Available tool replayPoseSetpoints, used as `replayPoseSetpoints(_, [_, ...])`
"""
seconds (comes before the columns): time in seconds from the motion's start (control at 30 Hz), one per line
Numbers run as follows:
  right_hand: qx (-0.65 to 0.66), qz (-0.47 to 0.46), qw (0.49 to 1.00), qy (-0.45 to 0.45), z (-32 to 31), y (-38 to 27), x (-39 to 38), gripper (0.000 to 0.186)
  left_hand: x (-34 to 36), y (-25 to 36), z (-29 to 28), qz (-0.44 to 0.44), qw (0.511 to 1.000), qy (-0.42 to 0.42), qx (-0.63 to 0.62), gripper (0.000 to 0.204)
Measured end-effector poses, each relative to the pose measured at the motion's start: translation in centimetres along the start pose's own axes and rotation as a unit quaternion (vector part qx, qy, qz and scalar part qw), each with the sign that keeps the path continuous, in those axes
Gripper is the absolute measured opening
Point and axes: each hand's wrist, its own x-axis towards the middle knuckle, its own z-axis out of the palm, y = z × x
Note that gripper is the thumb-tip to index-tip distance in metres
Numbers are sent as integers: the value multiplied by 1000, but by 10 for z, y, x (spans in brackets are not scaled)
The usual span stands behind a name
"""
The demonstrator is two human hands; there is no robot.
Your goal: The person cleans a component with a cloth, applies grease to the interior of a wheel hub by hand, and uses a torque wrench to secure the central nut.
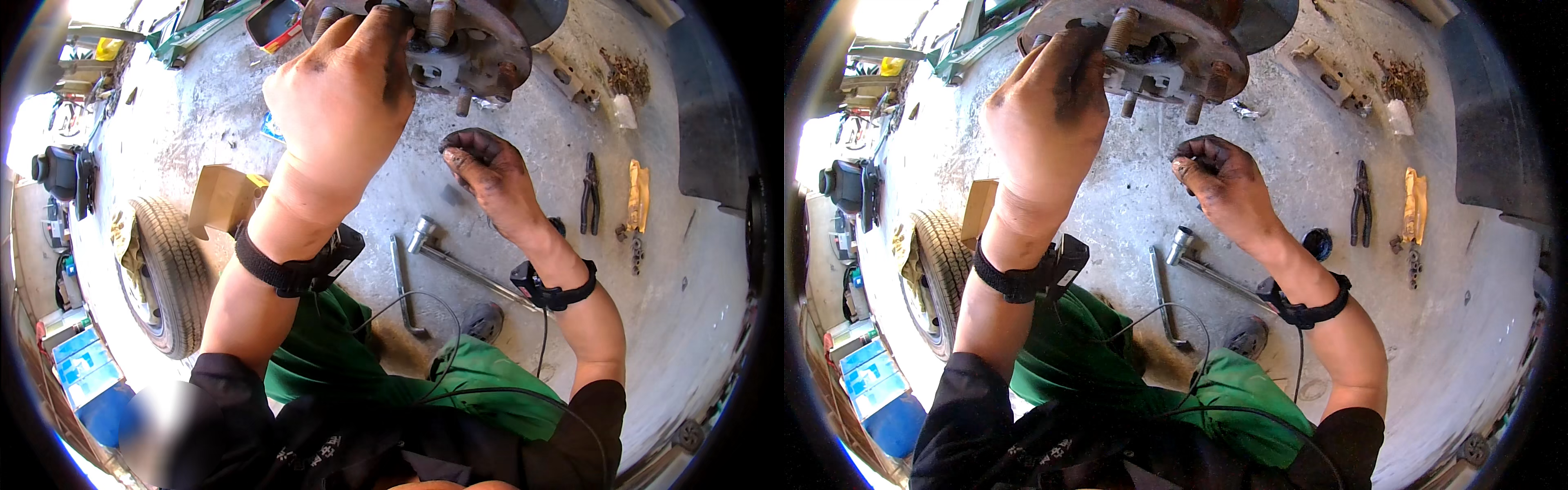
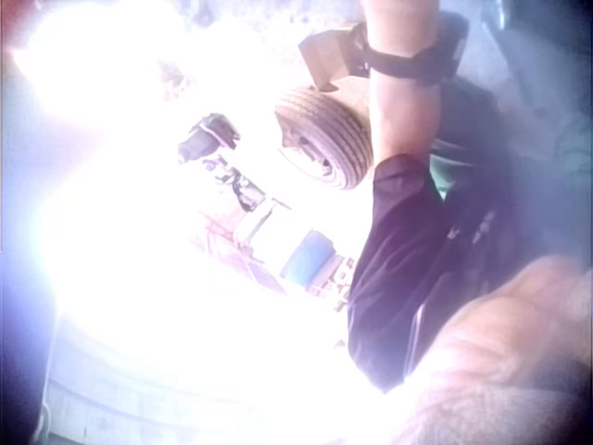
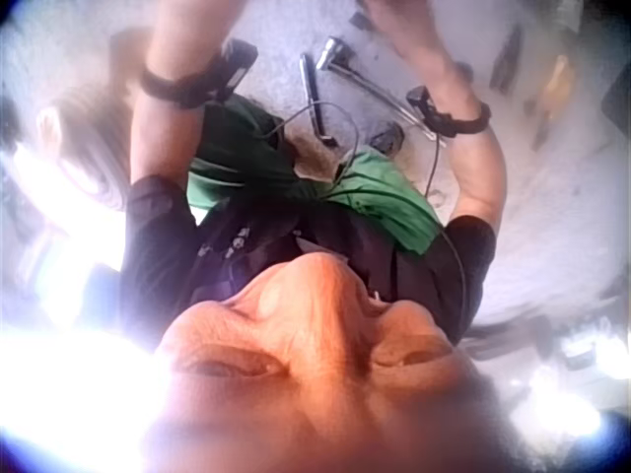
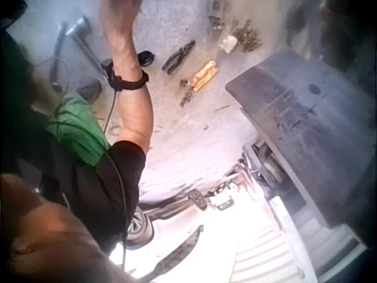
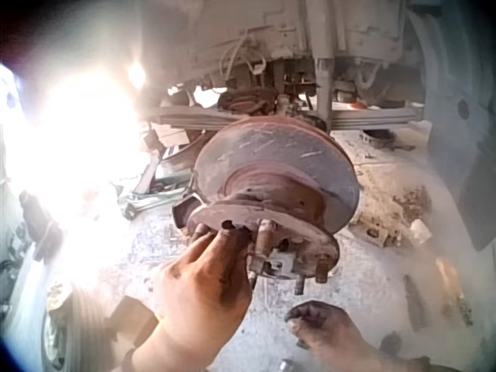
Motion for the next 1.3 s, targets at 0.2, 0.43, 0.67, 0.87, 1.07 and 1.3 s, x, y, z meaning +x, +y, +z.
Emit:
replayPoseSetpoints(0.2, [-9, -34, 999, 0, 3, -10, 2, 14, -8, 2, 5, -60, 997, 32, -38, 14])
replayPoseSetpoints(0.43, [17, -24, 999, -16, 10, -10, 5, 17, -4, -1, 9, -12, 998, 40, -51, 10])
replayPoseSetpoints(0.67, [1, -34, 999, -3, 13, -12, 6, 18, -4, -2, 12, -55, 991, 36, -113, 11])
replayPoseSetpoints(0.87, [-24, -30, 999, -11, 16, -11, 6, 18, 5, 16, 3, -166, 975, 1, -147, 5])
replayPoseSetpoints(1.07, [-26, -27, 999, -14, 15, -12, 6, 17, 1, 0, 18, -173, 927, 24, -331, 3])
replayPoseSetpoints(1.3, [-40, -37, 998, -13, 14, -10, 6, 15, 1, 3, 15, -162, 960, 30, -228, 5])
